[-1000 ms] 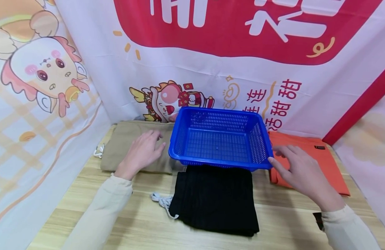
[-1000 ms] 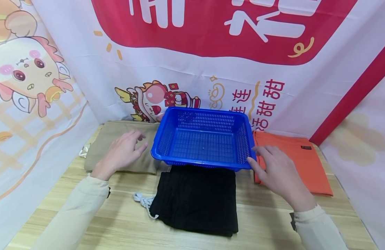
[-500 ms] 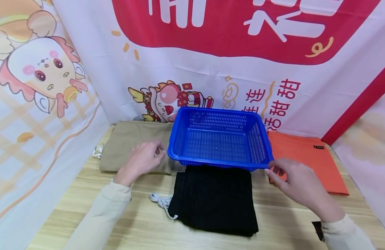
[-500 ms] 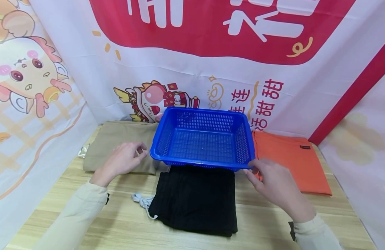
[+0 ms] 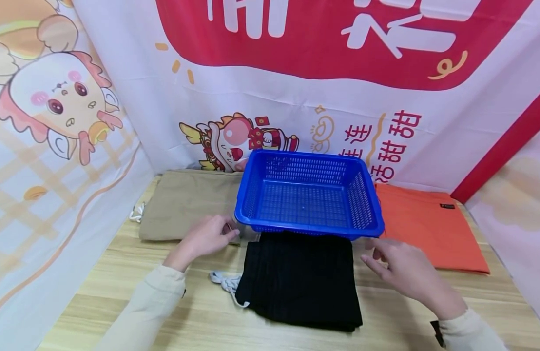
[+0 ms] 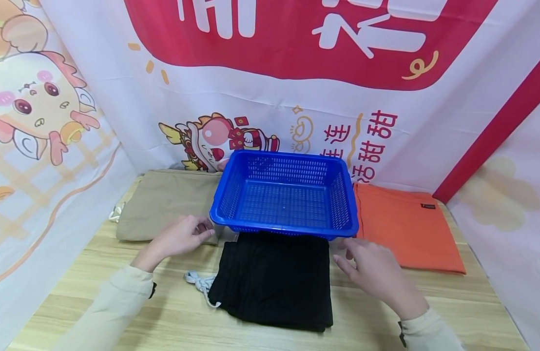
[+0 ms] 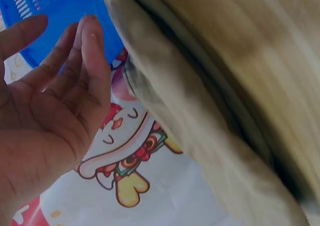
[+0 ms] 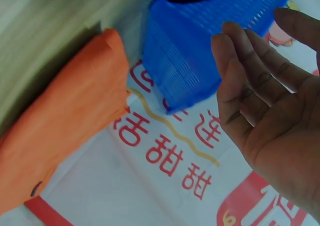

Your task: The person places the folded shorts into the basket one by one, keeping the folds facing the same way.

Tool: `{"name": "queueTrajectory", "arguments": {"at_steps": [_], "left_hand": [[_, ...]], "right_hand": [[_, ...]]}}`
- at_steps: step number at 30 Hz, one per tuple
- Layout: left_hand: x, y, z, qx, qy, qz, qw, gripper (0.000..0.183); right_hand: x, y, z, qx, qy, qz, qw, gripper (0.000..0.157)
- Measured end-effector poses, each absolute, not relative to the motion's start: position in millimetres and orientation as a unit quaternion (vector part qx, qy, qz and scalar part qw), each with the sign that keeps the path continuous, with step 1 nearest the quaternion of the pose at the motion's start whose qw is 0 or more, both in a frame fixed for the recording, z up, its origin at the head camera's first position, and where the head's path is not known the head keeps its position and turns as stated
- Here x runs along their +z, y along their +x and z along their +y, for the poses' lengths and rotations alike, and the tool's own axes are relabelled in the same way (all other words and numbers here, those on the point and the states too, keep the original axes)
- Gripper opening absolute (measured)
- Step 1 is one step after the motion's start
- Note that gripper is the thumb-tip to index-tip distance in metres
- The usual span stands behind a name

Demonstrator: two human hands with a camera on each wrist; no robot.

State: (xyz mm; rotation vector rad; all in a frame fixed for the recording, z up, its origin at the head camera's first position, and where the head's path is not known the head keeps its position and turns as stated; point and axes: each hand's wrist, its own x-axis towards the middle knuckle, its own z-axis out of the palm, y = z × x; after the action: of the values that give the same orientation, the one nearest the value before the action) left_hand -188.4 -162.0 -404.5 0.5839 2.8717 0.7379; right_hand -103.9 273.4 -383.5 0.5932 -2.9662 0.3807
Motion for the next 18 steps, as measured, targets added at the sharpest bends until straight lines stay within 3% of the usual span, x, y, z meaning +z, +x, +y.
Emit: {"name": "queueTrajectory", "arguments": {"at_steps": [11, 18], "left_hand": [[-420.7, -178.2, -144.3, 0.25, 0.201, 0.942, 0.099, 0.021], [-425.2, -173.1, -135.2, 0.252, 0.179, 0.941, 0.141, 0.041]], "right_hand": [[-412.5, -111.8, 271.2, 0.167, 0.188, -0.967, -0.035, 0.034], [-422.4, -116.3, 265.6, 0.203, 0.162, -0.962, -0.088, 0.039]]}}
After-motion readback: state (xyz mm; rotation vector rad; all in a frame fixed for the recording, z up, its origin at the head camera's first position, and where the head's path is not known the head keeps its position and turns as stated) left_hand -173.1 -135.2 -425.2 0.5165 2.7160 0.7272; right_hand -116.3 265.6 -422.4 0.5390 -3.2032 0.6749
